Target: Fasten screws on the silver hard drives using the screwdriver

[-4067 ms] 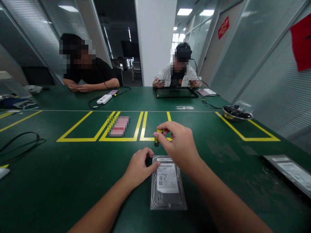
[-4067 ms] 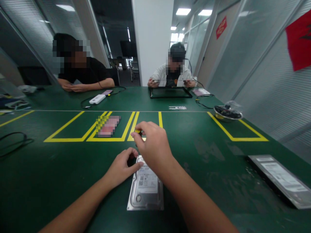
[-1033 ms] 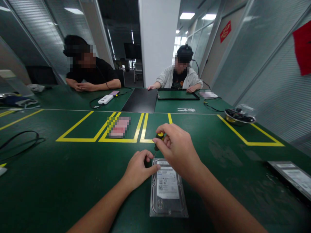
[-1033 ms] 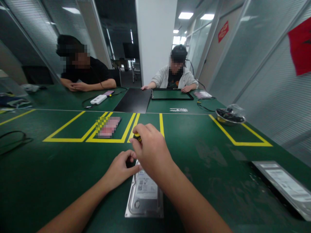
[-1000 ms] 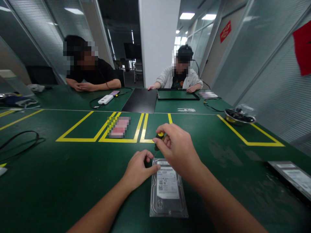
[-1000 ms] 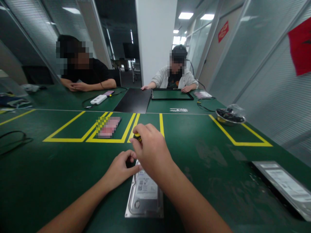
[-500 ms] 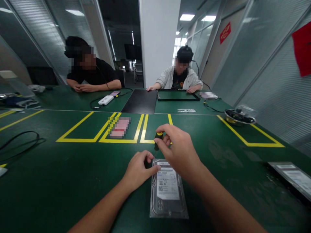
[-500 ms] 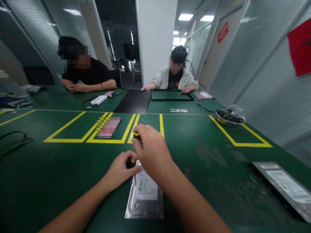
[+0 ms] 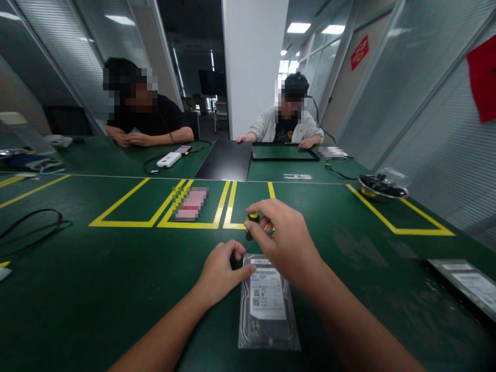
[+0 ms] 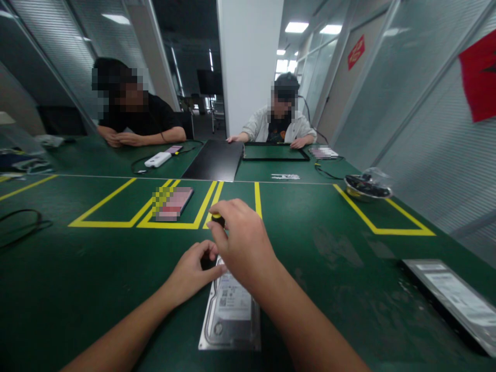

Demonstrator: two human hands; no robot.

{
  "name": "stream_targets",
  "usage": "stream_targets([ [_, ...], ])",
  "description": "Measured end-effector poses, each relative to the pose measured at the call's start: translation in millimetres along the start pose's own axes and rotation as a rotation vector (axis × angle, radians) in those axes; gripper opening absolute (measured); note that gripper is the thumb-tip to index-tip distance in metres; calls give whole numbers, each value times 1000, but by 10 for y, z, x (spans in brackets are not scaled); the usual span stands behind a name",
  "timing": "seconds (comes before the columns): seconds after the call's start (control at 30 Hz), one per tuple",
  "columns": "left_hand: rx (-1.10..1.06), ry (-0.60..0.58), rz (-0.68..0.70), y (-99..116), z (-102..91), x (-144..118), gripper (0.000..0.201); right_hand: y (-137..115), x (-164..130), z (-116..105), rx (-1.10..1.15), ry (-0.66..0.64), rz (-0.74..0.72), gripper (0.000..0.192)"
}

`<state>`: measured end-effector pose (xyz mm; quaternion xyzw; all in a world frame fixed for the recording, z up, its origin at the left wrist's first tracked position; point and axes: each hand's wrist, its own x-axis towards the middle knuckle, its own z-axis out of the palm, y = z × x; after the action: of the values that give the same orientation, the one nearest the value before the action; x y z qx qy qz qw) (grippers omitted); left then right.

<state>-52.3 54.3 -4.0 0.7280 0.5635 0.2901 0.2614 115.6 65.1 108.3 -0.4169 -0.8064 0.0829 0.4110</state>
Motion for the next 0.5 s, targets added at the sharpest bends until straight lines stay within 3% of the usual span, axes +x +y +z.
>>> stream_targets([
  [0.5,7,-6,-9,8,5,2,25,17,-7,51,-50,19,-42,12],
])
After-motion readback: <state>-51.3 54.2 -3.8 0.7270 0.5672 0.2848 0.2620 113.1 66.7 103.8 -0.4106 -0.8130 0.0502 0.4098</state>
